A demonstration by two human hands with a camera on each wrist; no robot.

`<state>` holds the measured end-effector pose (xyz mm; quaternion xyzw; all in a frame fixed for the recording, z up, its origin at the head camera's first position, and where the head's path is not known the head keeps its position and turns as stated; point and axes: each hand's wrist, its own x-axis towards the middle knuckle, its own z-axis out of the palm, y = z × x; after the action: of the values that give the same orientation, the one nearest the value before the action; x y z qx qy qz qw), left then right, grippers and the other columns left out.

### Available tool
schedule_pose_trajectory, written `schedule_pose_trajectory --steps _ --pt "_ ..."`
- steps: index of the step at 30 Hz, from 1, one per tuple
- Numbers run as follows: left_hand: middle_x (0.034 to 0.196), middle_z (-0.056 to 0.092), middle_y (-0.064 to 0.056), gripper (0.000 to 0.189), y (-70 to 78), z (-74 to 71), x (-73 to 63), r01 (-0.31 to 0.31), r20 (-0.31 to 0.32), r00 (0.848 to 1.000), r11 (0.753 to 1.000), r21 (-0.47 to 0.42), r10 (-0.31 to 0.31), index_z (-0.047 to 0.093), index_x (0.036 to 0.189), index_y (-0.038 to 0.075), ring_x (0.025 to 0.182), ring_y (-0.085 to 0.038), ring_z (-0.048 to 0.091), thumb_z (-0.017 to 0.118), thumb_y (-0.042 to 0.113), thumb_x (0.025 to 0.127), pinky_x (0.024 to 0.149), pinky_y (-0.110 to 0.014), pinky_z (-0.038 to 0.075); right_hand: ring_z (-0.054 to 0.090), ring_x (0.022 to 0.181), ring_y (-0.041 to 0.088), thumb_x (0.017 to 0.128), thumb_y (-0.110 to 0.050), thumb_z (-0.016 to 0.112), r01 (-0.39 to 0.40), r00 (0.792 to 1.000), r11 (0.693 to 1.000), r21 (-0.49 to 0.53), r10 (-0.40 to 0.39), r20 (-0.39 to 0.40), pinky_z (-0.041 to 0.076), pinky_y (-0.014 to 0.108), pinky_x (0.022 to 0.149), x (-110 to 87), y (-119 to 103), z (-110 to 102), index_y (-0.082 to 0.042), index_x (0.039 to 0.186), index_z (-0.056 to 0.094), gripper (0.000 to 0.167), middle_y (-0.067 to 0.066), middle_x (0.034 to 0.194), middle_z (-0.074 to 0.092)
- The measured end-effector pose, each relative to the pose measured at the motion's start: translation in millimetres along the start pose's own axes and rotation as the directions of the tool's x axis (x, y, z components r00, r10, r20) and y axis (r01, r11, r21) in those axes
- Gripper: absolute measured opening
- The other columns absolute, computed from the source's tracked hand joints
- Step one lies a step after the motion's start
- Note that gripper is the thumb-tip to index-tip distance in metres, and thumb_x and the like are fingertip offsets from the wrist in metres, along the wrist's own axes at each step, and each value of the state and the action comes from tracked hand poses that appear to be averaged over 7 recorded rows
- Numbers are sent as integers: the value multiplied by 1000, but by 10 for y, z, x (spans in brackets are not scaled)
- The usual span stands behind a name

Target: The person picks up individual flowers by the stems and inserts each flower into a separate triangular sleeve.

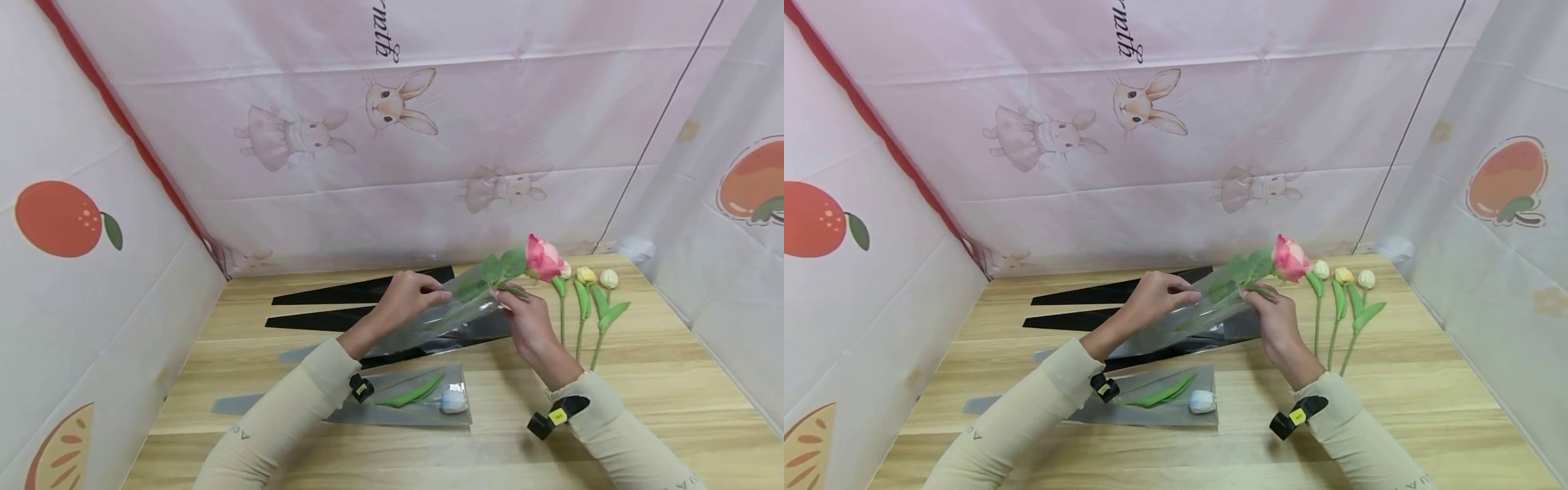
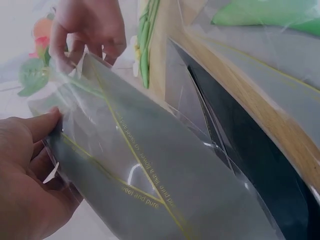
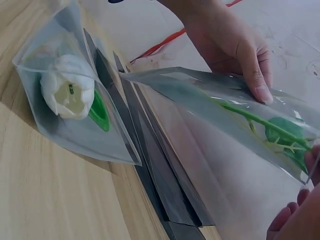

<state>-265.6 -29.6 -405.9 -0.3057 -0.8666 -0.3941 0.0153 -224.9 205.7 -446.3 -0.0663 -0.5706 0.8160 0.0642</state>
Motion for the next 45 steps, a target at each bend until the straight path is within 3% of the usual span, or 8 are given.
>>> schedule_pose_trajectory --steps 11,16,22,28,35,40,45 --pt "89 80 1 19 24 3 2 8 -19 1000 1000 9 -8 84 103 15 59 -10 56 77 30 95 61 -22 42 62 83 1 99 -1 63 -28 996 999 23 30 -85 43 22 75 -11 -24 -11 -29 74 79 41 -17 79 75" --pt "90 81 0 17 33 4 8 -2 -28 1000 1000 22 2 84 102 14 64 -9 60 77 29 95 63 -23 44 62 80 1 98 0 65 -4 997 1000 5 4 -82 44 21 73 -11 -21 -7 -28 75 79 39 -17 82 74" --pt "90 80 -1 17 32 7 11 7 -24 1000 999 36 -6 84 101 15 65 -11 62 76 29 96 63 -23 45 59 85 1 97 -1 68 -10 1000 997 -76 11 5 44 22 82 -15 -29 -5 -31 79 79 36 -23 96 71" --pt "91 81 0 17 28 -6 23 13 -25 1000 999 48 -12 84 99 16 66 -4 62 77 31 96 64 -23 46 62 88 -2 96 -2 69 -25 996 991 -131 37 84 47 21 85 -10 -32 2 -32 80 80 35 -22 90 74" --pt "91 81 -1 17 23 -11 33 8 -25 1000 999 53 -7 84 99 15 67 -10 64 76 30 96 63 -22 44 66 102 -4 94 -4 72 -37 985 980 -197 69 161 48 19 94 12 -32 16 -36 99 76 32 -25 100 75" --pt "91 81 -3 18 20 -9 39 8 -19 1000 999 44 -7 84 99 14 69 -16 66 76 30 96 63 -22 44 63 109 -4 95 -7 74 -35 977 966 -255 87 197 46 21 97 19 -53 23 -32 118 68 34 -27 110 71" --pt "91 81 -1 18 18 -15 31 18 -18 1000 999 40 -17 84 100 14 68 -11 66 76 30 96 63 -22 47 61 111 -3 94 -12 75 -46 967 947 -319 122 222 44 25 100 43 -57 38 -31 124 66 36 -27 112 69"
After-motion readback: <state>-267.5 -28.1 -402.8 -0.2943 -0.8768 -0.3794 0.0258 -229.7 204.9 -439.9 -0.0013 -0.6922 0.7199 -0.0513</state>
